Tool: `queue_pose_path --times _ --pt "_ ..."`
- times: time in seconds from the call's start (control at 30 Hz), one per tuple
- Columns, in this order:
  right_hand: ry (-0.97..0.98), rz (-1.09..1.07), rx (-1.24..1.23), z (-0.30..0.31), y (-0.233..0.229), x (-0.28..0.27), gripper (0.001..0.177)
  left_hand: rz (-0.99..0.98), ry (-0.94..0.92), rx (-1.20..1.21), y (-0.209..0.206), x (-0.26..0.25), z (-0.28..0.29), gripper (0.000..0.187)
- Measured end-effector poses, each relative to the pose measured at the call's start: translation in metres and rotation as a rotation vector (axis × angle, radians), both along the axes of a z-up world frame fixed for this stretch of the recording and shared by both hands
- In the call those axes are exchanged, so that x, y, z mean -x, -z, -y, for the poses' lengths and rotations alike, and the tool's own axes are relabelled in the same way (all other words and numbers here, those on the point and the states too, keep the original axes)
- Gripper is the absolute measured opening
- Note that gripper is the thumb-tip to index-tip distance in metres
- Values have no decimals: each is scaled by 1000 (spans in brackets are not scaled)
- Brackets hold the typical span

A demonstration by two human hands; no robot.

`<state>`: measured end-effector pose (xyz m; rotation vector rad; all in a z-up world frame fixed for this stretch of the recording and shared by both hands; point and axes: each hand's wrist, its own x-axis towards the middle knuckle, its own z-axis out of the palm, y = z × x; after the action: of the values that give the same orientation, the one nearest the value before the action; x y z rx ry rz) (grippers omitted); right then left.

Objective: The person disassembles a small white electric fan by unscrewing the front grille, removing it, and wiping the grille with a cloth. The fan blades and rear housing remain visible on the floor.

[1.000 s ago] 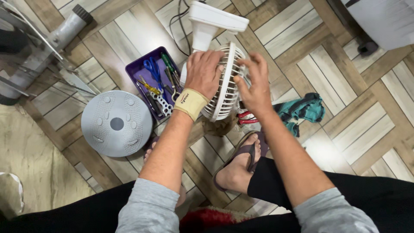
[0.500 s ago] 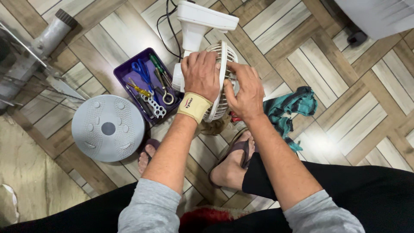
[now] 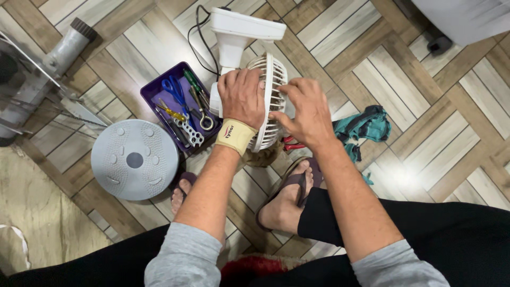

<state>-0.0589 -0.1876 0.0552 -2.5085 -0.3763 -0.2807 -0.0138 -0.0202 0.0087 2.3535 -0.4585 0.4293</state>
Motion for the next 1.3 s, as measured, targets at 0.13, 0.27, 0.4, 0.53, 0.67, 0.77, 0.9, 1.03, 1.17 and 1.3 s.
queue_pose_path --times 0.13,0.27,0.4,0.53,0.67,0.77,0.9,1.03,1.17,1.3 --pt "32 -152 77 7 3 1 55 -4 13 17 -1 4 -2 24" --pt "-68 11 74 17 5 5 53 -7 45 29 -4 5 1 20" --pt "-54 60 76 17 16 13 56 18 71 29 -1 8 -2 20" --pt "-43 63 66 17 22 17 57 17 93 31 2 5 -4 19" --pt "-36 55 80 15 21 15 58 16 92 42 2 3 -9 18" --pt "-42 72 88 14 21 13 57 14 90 63 5 2 -11 18" --pt "-34 57 104 13 22 15 56 8 89 66 7 2 -12 18" --pt "-26 72 113 11 18 12 58 -5 90 67 6 0 -14 18" --pt "-30 77 123 8 15 13 57 -7 86 67 9 0 -17 18" --pt "-23 56 140 5 16 12 57 -5 86 80 12 -2 -21 18"
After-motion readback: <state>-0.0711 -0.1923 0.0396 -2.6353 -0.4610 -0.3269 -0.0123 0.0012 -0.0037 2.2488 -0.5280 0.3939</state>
